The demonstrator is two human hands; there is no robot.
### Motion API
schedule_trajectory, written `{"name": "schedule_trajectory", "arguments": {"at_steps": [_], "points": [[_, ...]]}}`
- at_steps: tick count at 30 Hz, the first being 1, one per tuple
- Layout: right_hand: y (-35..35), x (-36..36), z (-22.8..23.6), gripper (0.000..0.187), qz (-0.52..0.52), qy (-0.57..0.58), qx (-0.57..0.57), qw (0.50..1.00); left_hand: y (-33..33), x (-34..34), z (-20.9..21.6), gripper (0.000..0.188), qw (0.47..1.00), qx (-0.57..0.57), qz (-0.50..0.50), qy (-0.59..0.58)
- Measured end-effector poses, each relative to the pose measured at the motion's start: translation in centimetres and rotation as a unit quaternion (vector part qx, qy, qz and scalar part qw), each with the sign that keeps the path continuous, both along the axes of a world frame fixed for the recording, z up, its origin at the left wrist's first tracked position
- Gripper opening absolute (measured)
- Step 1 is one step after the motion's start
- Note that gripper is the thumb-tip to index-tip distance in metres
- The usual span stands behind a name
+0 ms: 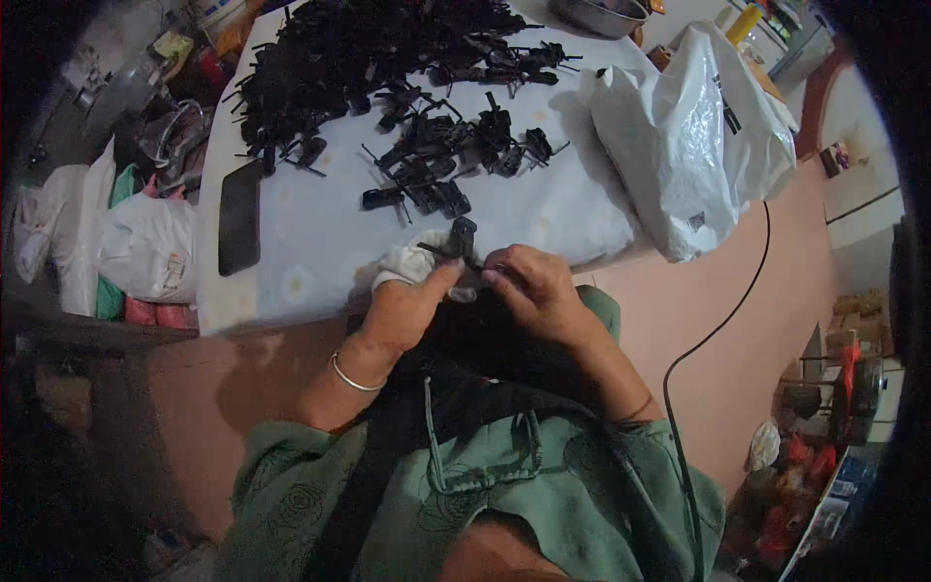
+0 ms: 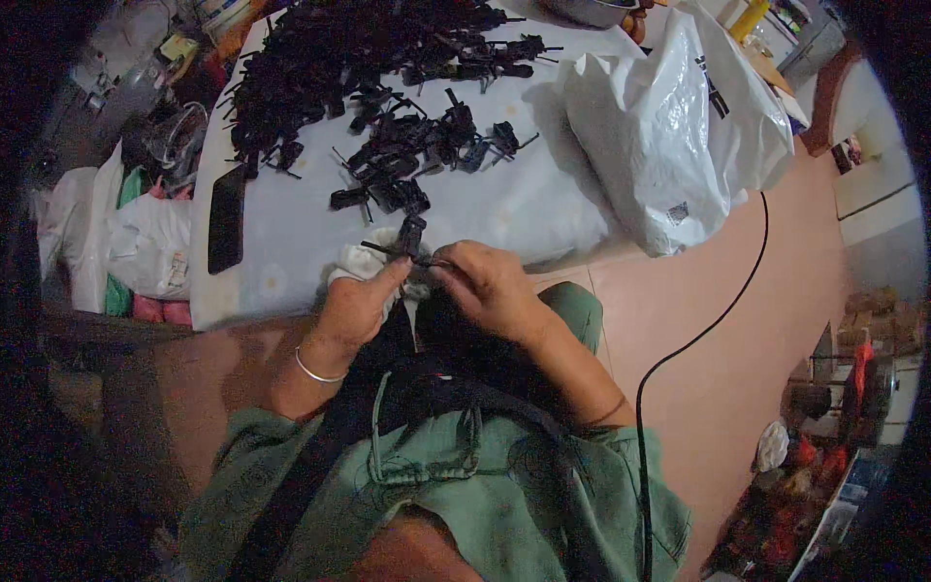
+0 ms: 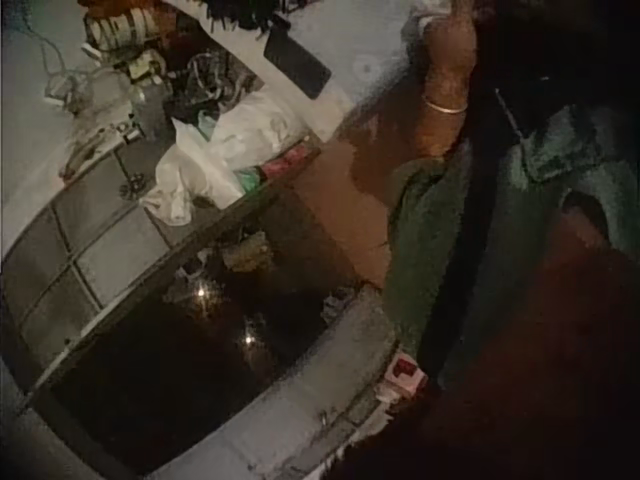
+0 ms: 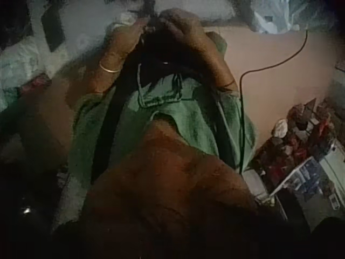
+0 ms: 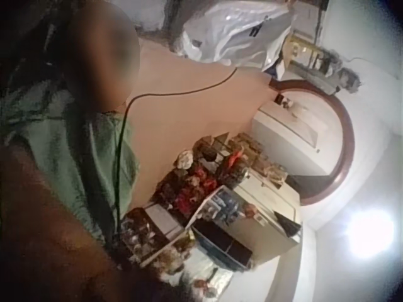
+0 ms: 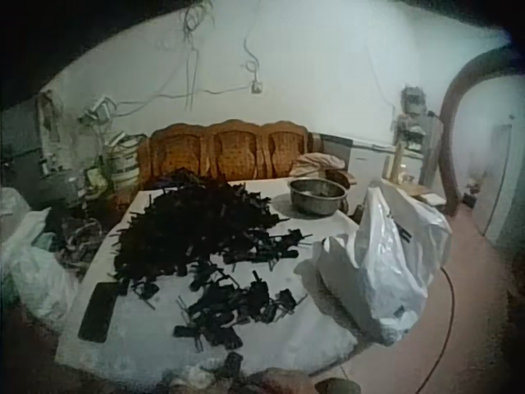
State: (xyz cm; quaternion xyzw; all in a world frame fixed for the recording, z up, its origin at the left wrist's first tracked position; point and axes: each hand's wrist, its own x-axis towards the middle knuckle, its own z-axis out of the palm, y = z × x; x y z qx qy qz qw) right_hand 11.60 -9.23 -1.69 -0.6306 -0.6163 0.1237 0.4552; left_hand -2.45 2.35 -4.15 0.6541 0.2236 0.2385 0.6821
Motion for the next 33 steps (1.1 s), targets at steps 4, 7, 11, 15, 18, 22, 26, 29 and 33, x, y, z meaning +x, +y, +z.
{"name": "schedule_trajectory", "arguments": {"at_steps": [4,7,11,15,18,22,26,29,33], "points": [[0.0,0.2,-0.7,0.009,-0.002,-0.028,0.040,0.999,0.3,0.1,0.6,0.012,0.963,-0.254,-0.011,-0.093],[0.0,-0.1,-0.7,0.012,0.041,-0.024,0.007,0.999,0.5,0.1,1.2,0.009,0.925,-0.361,-0.040,-0.107],[-0.2,-1.3,0.9,0.016,0.007,-0.047,0.011,0.999,-0.5,0.2,2.0,0.013,0.984,-0.174,0.011,-0.041],[0.7,-2.3,0.5,0.018,-0.072,-0.079,0.082,0.991,-1.2,0.1,2.2,0.025,0.995,0.092,0.029,-0.028],[1.5,-1.6,0.2,0.020,-0.106,0.027,0.026,0.994,-0.7,-0.8,3.3,0.030,0.990,-0.068,-0.108,0.054],[1.3,-1.7,0.0,0.023,-0.053,0.109,-0.029,0.992,-1.1,-0.4,2.2,0.025,0.998,0.018,-0.054,0.039],[1.1,-2.6,0.1,0.025,-0.043,0.087,-0.036,0.995,-1.3,-0.1,2.1,0.015,0.931,0.362,0.053,0.004],[1.2,-3.3,-1.6,0.026,-0.059,0.227,-0.056,0.970,-1.2,-0.3,2.3,0.015,0.844,0.535,0.039,0.021],[1.2,-4.0,-2.5,0.028,-0.063,0.257,-0.049,0.963,-1.6,-0.6,2.5,0.015,0.874,0.483,0.031,0.047]]}}
